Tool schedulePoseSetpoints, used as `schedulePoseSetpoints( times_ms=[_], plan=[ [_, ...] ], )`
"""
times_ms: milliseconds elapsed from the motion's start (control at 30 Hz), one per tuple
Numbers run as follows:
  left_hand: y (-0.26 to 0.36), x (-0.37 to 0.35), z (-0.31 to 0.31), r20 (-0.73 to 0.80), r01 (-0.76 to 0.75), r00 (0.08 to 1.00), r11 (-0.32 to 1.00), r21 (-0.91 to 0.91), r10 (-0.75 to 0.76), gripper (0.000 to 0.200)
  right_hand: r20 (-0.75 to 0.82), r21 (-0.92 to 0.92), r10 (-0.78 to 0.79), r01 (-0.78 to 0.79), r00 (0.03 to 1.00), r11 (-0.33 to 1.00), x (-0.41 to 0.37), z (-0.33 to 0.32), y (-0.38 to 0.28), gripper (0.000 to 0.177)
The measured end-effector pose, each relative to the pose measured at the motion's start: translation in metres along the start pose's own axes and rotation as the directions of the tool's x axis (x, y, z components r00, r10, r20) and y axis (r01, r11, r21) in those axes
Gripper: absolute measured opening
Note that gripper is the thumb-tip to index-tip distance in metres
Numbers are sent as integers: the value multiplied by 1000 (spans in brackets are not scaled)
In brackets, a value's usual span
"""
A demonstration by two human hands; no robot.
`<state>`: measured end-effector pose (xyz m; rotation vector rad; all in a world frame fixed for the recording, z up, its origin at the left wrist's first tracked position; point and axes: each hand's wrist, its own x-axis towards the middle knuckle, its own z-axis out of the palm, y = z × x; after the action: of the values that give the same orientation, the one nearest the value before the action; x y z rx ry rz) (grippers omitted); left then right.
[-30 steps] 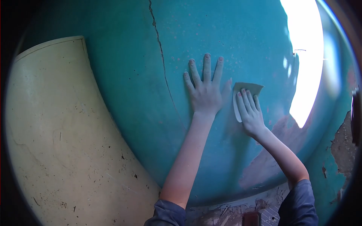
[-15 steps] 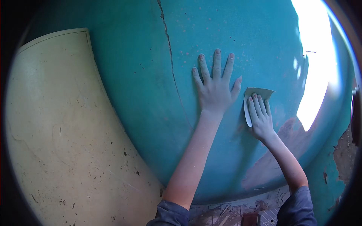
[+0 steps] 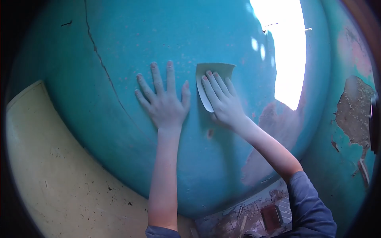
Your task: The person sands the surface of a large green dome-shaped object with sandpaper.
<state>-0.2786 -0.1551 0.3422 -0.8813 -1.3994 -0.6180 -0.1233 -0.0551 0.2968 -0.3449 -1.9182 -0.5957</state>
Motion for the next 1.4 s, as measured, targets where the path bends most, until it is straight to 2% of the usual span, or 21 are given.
schedulePoseSetpoints(
  times_ms=[33, 200, 267, 633, 700, 800, 867, 967, 1033, 1067, 1100, 1133, 1200, 1267, 1300, 1367, 1400],
  plan=[
    [0, 0, 0, 1, -10, 1000, 1000, -14, 10, 63, -8, 33, 106, -105, 994, 994, 8, -7, -5, 86],
    [1, -1, 0, 13, -8, 1000, 1000, 30, 7, 59, -103, 70, 190, -184, 976, 980, 13, 6, -11, 87],
    [2, 0, -1, 18, -14, 1000, 1000, 28, 14, 59, -139, 88, 179, -168, 974, 982, 12, 7, -13, 88],
    [4, -1, 1, 13, -4, 1000, 999, 43, 3, 58, -92, 79, 194, -188, 977, 979, 2, 11, -14, 87],
    [3, -1, 1, 8, -9, 1000, 999, 41, 8, 59, -101, 54, 94, -89, 990, 995, -10, 18, -12, 87],
    [3, -1, 1, 5, -11, 1000, 999, 37, 11, 59, -37, 45, 108, -107, 993, 993, 5, -10, 13, 85],
    [3, 1, 2, 5, -15, 1000, 999, 38, 15, 59, -222, 65, 269, -262, 937, 963, 24, -9, 27, 81],
    [3, -2, 0, 23, -10, 1000, 999, 33, 10, 59, -261, 87, 326, -315, 909, 945, 15, 0, 10, 78],
    [2, 0, 0, 23, -5, 1000, 999, 34, 4, 59, -18, 72, 123, -122, 992, 990, -29, 4, -14, 73],
    [1, 0, -1, 27, -11, 1000, 1000, 26, 10, 59, 40, 89, 2, -6, 999, 996, -55, 8, -20, 70],
    [1, -1, -1, 30, -17, 999, 1000, 16, 17, 60, 41, 27, -104, 103, 994, 994, -83, 22, -14, 69],
    [1, -2, -2, 28, -11, 1000, 1000, 20, 10, 60, 40, 28, -112, 111, 993, 993, -89, 17, -3, 69],
    [1, -1, -1, 37, -11, 999, 1000, 28, 10, 60, 50, 10, -54, 54, 997, 999, -78, 12, 26, 73],
    [1, 1, 0, 30, -11, 999, 1000, 25, 11, 60, -57, -102, 167, -172, 984, 980, -27, -13, 41, 76],
    [1, -1, -1, 31, -10, 999, 1000, 22, 9, 60, -47, -98, 164, -168, 985, 981, -10, -9, 42, 76],
    [0, -1, 0, 36, -10, 999, 1000, 14, 9, 60, -246, -28, 247, -261, 937, 965, 13, 0, 34, 78],
    [0, -1, 0, 25, -17, 1000, 1000, 4, 16, 60, -237, -24, 246, -259, 940, 966, 7, 1, 24, 78]
  ],
)
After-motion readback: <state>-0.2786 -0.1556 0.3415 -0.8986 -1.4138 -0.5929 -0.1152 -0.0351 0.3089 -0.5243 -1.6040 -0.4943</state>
